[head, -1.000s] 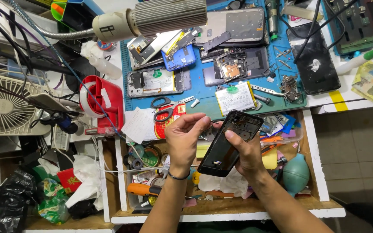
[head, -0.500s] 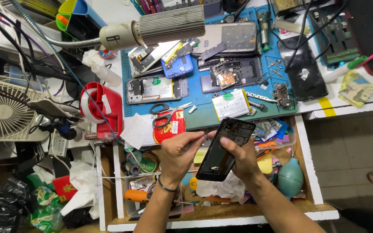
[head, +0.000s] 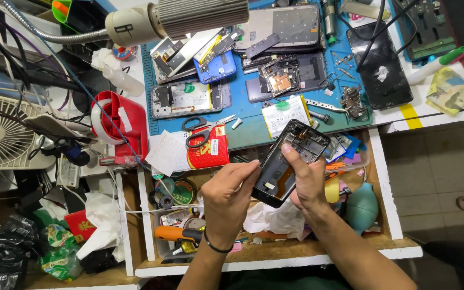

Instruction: Removing old adhesive strips from a smartphone component during repair

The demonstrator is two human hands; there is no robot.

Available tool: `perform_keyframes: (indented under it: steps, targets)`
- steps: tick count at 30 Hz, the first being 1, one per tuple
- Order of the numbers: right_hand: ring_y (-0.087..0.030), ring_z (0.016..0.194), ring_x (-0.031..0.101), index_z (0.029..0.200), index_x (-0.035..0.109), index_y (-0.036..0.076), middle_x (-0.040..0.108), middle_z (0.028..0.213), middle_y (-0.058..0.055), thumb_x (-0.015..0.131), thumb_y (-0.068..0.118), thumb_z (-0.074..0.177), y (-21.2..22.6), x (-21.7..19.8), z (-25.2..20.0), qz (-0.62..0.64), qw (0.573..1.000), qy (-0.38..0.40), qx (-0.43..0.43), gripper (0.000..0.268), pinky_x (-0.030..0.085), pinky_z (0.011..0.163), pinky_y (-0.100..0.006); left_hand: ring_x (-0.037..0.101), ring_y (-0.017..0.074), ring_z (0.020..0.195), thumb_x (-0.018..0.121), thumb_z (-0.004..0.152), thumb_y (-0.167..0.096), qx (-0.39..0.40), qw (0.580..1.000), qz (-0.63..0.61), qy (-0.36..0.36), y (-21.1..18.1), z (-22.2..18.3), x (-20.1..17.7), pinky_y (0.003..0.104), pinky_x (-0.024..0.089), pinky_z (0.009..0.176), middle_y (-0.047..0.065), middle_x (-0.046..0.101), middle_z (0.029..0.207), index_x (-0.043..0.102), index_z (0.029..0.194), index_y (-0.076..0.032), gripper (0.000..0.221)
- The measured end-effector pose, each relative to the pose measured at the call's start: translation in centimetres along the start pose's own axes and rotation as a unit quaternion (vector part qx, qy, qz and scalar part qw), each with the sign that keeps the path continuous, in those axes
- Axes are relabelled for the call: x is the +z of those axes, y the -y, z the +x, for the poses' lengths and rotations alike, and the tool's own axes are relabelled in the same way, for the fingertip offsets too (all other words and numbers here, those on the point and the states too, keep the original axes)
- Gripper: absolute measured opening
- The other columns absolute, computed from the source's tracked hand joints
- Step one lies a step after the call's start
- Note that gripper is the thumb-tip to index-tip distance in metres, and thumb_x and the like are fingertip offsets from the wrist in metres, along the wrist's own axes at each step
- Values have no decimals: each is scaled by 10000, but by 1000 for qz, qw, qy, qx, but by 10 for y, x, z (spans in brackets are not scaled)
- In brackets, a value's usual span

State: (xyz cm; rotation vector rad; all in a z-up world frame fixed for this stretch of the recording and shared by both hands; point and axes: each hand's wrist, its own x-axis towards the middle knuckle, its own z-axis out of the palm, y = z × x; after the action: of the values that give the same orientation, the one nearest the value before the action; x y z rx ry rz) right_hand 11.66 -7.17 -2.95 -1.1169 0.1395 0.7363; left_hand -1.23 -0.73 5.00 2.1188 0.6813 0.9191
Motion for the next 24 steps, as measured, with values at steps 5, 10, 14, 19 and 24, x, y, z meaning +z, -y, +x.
perform_keyframes:
  steps: [5, 10, 14, 19, 24]
  targets:
    - [-229, 721, 718, 922, 703, 70, 734, 847, -60, 807, 133, 814, -1, -2, -1, 5, 1000, -15, 3, 162, 656, 673, -422, 740, 224, 757, 739, 928, -26, 22, 997, 68, -19, -5, 8, 20, 317, 590, 688, 111, 762, 891, 734, 992, -16, 66]
    - [-256, 972, 724, 1177, 678, 52, 745, 1091, -99, 775, 55, 805, -10, -4, 0, 40, 999, -7, -24, 385, 645, 860, -407, 726, 235, 777, 734, 906, -13, 4, 996, 91, -16, -7, 15, 32, 330, 588, 729, 109, 750, 872, 724, 927, -18, 24]
    - [-148, 877, 681, 1187, 699, 33, 736, 961, -96, 833, 79, 847, -12, -3, -2, -8, 991, 10, -130, 368, 629, 829, -403, 755, 279, 751, 782, 871, -36, -32, 996, 54, -62, -2, 16, 36, 351, 593, 673, 82, 742, 798, 768, 877, -59, 28]
    - [-128, 892, 643, 1210, 681, 12, 721, 974, -90, 845, 72, 831, -22, 0, -6, -20, 988, -2, -155, 417, 614, 828, -405, 758, 263, 710, 802, 839, -15, -48, 996, 22, -65, 1, 16, 37, 327, 590, 636, 74, 741, 757, 777, 836, -62, 54]
    - [-150, 881, 671, 1216, 673, 1, 722, 960, -112, 840, 41, 825, -35, -11, 1, -25, 984, 10, -173, 427, 622, 853, -413, 755, 271, 701, 811, 816, -9, -59, 996, 10, -64, 4, 14, 37, 322, 581, 616, 71, 732, 730, 778, 813, -79, 78]
